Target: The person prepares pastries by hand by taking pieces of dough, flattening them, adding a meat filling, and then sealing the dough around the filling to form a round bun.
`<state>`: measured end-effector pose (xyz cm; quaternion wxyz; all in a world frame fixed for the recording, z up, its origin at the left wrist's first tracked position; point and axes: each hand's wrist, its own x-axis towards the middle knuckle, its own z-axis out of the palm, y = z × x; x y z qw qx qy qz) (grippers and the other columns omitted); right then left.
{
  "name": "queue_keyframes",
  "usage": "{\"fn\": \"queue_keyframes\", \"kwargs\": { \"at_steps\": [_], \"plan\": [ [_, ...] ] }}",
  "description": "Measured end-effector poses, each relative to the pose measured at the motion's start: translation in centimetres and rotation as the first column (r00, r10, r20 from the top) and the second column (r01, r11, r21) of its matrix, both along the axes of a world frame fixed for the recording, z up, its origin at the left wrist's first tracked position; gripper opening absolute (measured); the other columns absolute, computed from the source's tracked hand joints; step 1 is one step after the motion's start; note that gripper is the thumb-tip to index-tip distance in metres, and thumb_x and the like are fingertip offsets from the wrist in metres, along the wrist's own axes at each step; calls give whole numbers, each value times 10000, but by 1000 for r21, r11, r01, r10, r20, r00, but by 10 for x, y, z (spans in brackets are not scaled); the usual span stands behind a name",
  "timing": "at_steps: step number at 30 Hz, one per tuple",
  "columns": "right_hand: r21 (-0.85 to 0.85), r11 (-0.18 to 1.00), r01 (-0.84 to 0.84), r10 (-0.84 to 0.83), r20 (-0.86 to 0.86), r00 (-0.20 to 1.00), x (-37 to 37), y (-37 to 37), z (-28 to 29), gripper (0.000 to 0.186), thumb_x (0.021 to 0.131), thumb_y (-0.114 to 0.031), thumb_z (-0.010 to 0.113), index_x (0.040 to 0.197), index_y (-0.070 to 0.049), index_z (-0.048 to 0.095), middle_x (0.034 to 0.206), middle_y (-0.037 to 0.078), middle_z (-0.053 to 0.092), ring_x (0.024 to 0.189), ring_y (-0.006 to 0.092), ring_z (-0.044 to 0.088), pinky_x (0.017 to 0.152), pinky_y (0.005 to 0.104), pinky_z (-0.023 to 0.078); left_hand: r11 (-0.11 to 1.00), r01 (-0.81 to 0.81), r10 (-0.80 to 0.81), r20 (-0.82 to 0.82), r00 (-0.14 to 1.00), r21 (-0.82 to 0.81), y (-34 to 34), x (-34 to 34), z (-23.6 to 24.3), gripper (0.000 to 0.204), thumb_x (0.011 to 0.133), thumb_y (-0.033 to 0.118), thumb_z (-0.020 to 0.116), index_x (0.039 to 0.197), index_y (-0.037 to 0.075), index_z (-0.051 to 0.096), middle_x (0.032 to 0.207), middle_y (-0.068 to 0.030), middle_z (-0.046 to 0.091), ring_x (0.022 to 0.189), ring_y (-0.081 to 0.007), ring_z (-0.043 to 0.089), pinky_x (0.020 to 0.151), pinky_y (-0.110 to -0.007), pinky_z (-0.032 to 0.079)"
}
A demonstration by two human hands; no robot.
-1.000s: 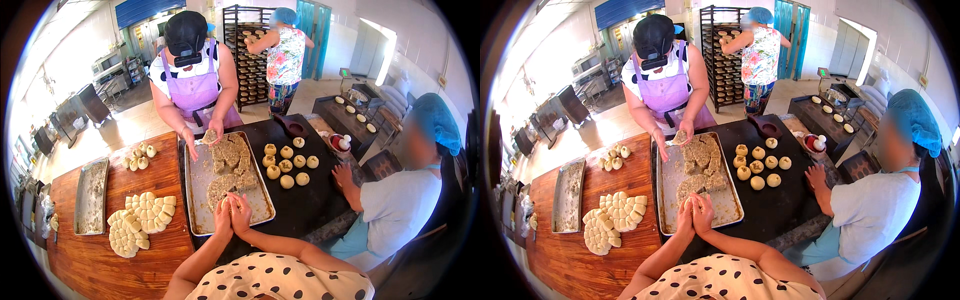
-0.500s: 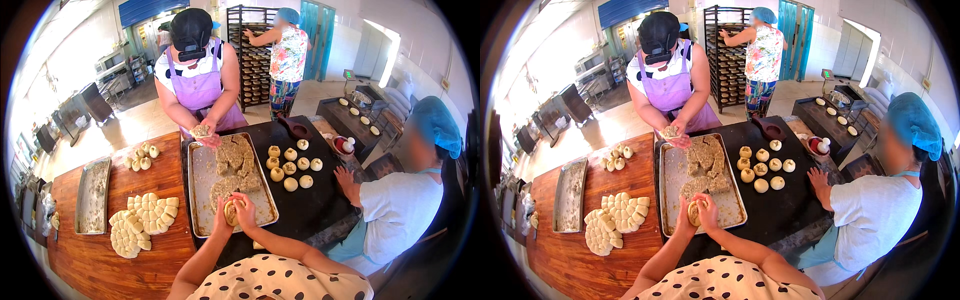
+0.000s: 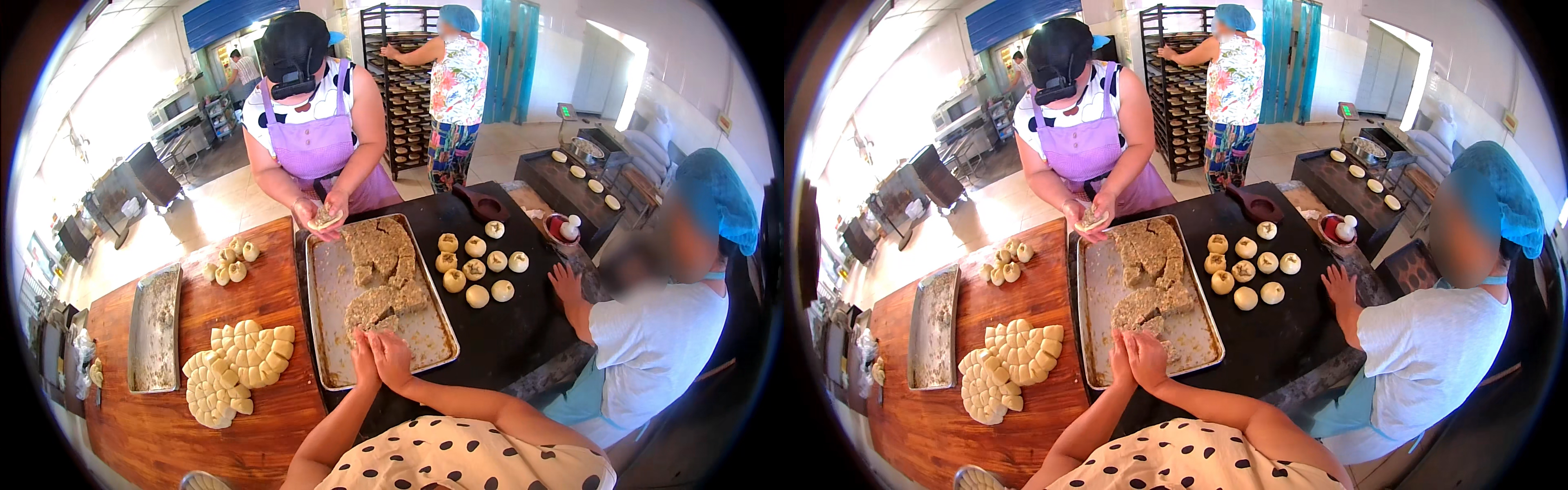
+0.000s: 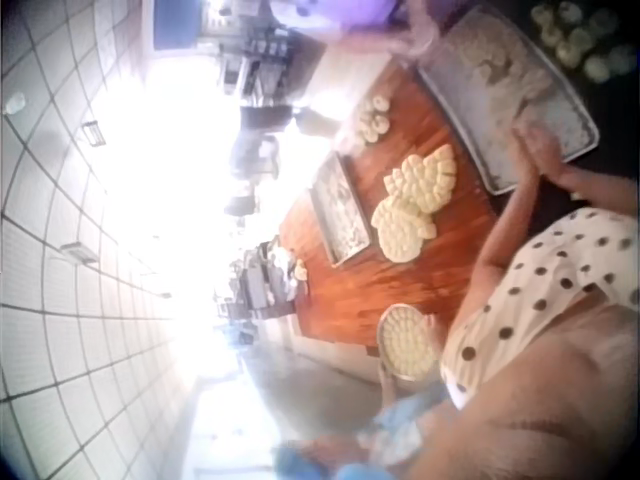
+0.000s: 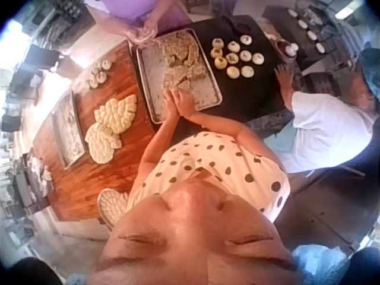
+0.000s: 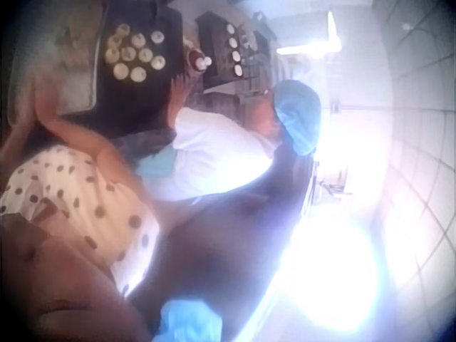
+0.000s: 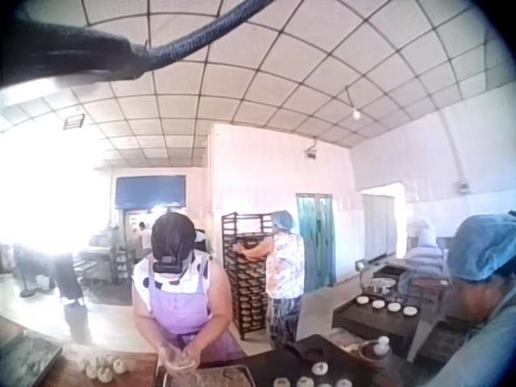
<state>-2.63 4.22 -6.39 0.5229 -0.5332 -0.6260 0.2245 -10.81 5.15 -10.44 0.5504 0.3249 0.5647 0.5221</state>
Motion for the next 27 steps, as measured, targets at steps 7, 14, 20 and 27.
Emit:
{"fn": "queue_keyframes", "kwargs": {
  "at_steps": [7, 14, 20, 27],
  "plan": [
    [-310, 902, -300, -77, -800, 595, 8, 31, -13, 403, 986, -379, 551, 884, -27, 719, 854, 51, 707, 777, 149, 654, 716, 308, 510, 995, 93, -76, 429, 900, -19, 17, -7, 23, 647, 1001, 632, 311, 1095, 81, 638, 1023, -86, 664, 887, -191, 641, 763, -370, 528],
    [-171, 983, -66, -32, -514, 857, -3, 7, -11, 210, 983, -134, 568, 1075, 21, 677, 1045, 81, 689, 973, 133, 616, 885, 274, 481, 998, -69, 59, 590, 806, -4, -17, 18, 29, 237, 980, 239, 588, 1157, 81, 596, 1089, -57, 643, 971, -156, 632, 819, -309, 535],
    [-133, 984, -118, 36, -502, 864, 2, -1, -8, 299, 1014, -141, 499, 1227, 25, 628, 1193, 136, 662, 1105, 189, 606, 1011, 320, 427, 999, -43, 38, 498, 866, -2, -18, 16, 26, 239, 987, 294, 586, 1089, 78, 602, 984, -35, 647, 864, -124, 641, 731, -273, 536],
    [-133, 954, -270, 214, -330, 919, 22, -1, -2, 324, 1021, -239, 474, 1168, -5, 642, 1089, 142, 684, 1020, 218, 633, 1082, 358, 373, 998, -55, 55, 391, 919, -12, -15, 11, 17, 440, 982, 496, 540, 976, 71, 654, 827, -10, 634, 703, -107, 588, 616, -281, 476]
  ]
}}
